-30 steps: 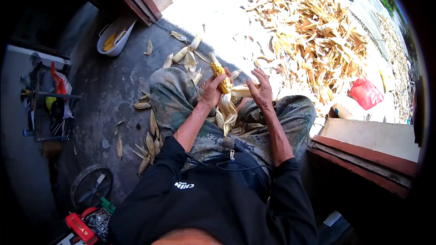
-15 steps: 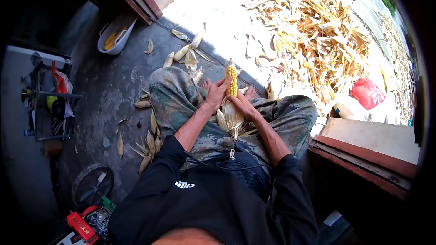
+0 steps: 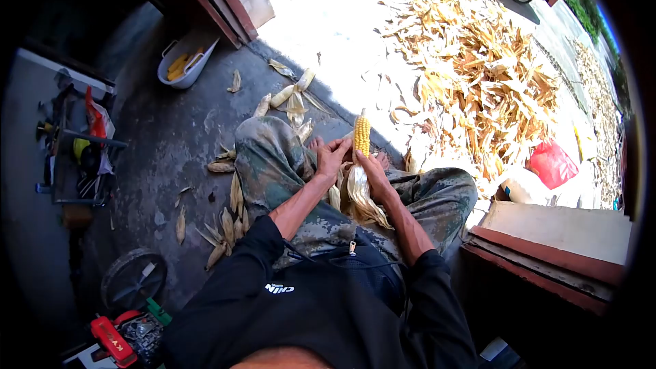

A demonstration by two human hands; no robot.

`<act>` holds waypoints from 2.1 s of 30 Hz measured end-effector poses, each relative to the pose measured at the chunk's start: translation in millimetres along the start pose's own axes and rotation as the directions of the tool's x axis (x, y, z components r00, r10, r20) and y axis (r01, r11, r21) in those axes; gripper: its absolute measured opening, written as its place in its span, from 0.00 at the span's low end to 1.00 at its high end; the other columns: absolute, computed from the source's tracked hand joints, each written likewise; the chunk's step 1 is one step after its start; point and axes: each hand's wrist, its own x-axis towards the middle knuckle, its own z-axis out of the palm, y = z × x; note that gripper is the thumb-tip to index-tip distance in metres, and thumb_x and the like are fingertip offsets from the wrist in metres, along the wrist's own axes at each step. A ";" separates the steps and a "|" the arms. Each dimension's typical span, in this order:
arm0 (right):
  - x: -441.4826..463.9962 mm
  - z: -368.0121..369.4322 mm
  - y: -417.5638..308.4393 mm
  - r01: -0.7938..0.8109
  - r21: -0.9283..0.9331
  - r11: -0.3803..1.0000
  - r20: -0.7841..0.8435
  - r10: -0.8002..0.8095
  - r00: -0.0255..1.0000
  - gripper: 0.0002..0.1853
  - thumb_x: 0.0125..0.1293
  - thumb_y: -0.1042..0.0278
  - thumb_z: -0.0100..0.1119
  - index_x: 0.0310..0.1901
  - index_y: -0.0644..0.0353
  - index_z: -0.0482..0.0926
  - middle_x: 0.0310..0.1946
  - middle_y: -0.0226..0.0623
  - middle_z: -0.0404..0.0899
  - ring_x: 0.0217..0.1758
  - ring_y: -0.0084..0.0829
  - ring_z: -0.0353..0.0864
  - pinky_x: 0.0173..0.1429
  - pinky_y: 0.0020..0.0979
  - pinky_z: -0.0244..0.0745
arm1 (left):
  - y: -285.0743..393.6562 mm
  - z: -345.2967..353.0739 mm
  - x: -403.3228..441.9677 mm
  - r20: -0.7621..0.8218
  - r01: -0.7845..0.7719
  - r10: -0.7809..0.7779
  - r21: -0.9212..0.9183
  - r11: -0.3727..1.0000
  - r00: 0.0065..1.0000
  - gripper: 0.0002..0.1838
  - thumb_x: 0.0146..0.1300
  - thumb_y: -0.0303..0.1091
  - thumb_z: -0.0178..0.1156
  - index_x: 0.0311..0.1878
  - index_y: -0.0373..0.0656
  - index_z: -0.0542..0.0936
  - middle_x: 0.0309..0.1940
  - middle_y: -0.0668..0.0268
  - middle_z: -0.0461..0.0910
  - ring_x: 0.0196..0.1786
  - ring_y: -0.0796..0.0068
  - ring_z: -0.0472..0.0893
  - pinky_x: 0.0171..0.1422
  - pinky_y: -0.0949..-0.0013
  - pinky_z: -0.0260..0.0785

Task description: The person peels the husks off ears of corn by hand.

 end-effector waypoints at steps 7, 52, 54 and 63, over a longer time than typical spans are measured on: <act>-0.8 -23.0 -15.6 -0.083 0.434 0.897 0.043 0.072 0.996 0.23 0.72 0.51 0.52 0.50 0.69 0.77 0.37 0.37 0.83 0.33 0.26 0.84 0.38 0.28 0.80 | 12.8 10.9 -8.9 0.153 0.076 -0.064 -0.073 0.994 0.986 0.09 0.70 0.37 0.59 0.44 0.42 0.76 0.37 0.62 0.82 0.38 0.69 0.86 0.39 0.70 0.81; -6.8 0.8 8.3 0.152 -0.398 0.905 0.163 -0.093 0.982 0.18 0.66 0.62 0.63 0.51 0.64 0.74 0.37 0.29 0.78 0.39 0.21 0.76 0.44 0.25 0.73 | 28.5 20.0 -20.5 0.133 -0.072 0.003 0.521 0.850 0.991 0.29 0.58 0.49 0.70 0.52 0.34 0.76 0.41 0.67 0.80 0.42 0.75 0.78 0.47 0.69 0.72; -8.7 6.6 12.7 0.160 -0.369 0.915 0.197 -0.091 0.976 0.21 0.65 0.63 0.63 0.54 0.66 0.73 0.41 0.32 0.78 0.43 0.23 0.77 0.47 0.26 0.73 | 24.1 16.3 -21.6 0.104 -0.066 0.011 0.548 0.834 0.995 0.29 0.58 0.49 0.70 0.51 0.34 0.76 0.40 0.65 0.80 0.42 0.75 0.78 0.46 0.69 0.72; 0.6 -9.3 49.1 0.114 -0.267 0.957 0.222 -0.054 0.974 0.25 0.69 0.54 0.57 0.60 0.64 0.71 0.48 0.35 0.78 0.48 0.24 0.76 0.50 0.28 0.73 | 2.6 17.0 -14.5 0.171 -0.254 0.190 0.545 0.799 0.967 0.27 0.56 0.47 0.72 0.47 0.35 0.74 0.29 0.68 0.79 0.32 0.75 0.80 0.40 0.69 0.75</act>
